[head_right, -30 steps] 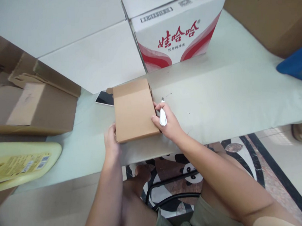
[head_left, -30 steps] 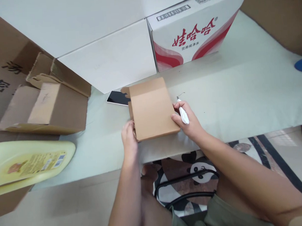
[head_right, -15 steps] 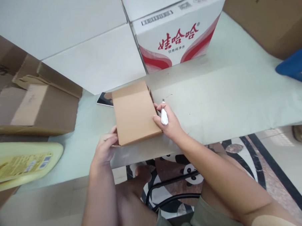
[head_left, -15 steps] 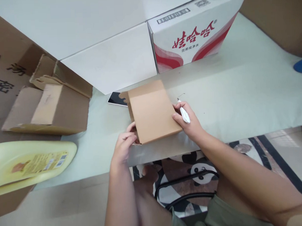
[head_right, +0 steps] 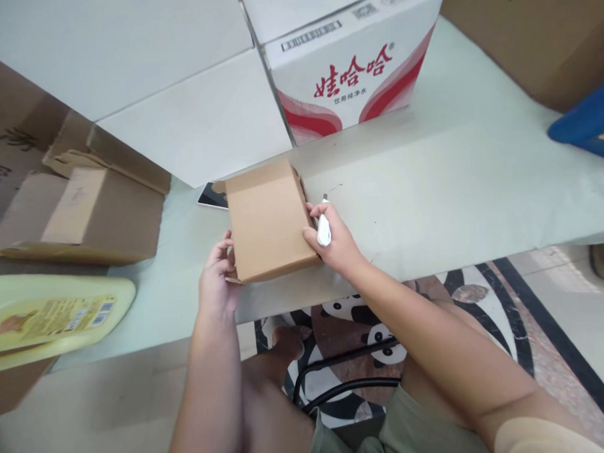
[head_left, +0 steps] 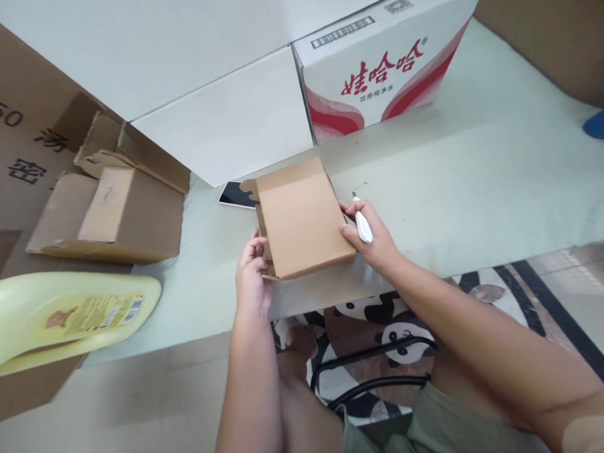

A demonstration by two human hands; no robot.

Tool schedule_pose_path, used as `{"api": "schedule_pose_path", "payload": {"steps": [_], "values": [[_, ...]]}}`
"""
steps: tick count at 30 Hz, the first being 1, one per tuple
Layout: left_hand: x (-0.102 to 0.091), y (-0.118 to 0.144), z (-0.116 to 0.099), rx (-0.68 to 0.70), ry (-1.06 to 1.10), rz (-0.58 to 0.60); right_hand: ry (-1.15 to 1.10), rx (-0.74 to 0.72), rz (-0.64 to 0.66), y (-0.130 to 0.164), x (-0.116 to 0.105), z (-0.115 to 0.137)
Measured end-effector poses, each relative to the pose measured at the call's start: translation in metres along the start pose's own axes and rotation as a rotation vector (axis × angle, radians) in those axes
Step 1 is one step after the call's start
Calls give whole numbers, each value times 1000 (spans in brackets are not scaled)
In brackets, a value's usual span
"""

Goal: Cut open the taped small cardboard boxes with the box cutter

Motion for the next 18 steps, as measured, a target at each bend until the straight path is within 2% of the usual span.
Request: {"api": "schedule_pose_path", "payload": {"steps": [2, 8, 10, 14, 18], "values": [[-6, 2, 3, -29, -27, -76, 11, 12, 0, 1, -1, -1], [-20, 22, 19, -161, -8, -178, 10, 21, -23, 3, -2, -2], [-19, 29, 20, -142, -16, -164, 1, 28, -14, 2, 0, -3], [-11, 38, 22, -163, -13, -59, -19, 46, -7, 2, 1, -3], [-10, 47, 14, -153, 27, 5, -17, 66, -23, 3, -1, -4]]}}
Point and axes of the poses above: each hand's wrist, its own y-axis away from the middle knuckle, its own x-axis out of the palm, z = x × y, the point moved 6 cm from there along -y, towards the middle knuckle, and after that the axes turned 4 degrees about z, right-handed, at the moved point
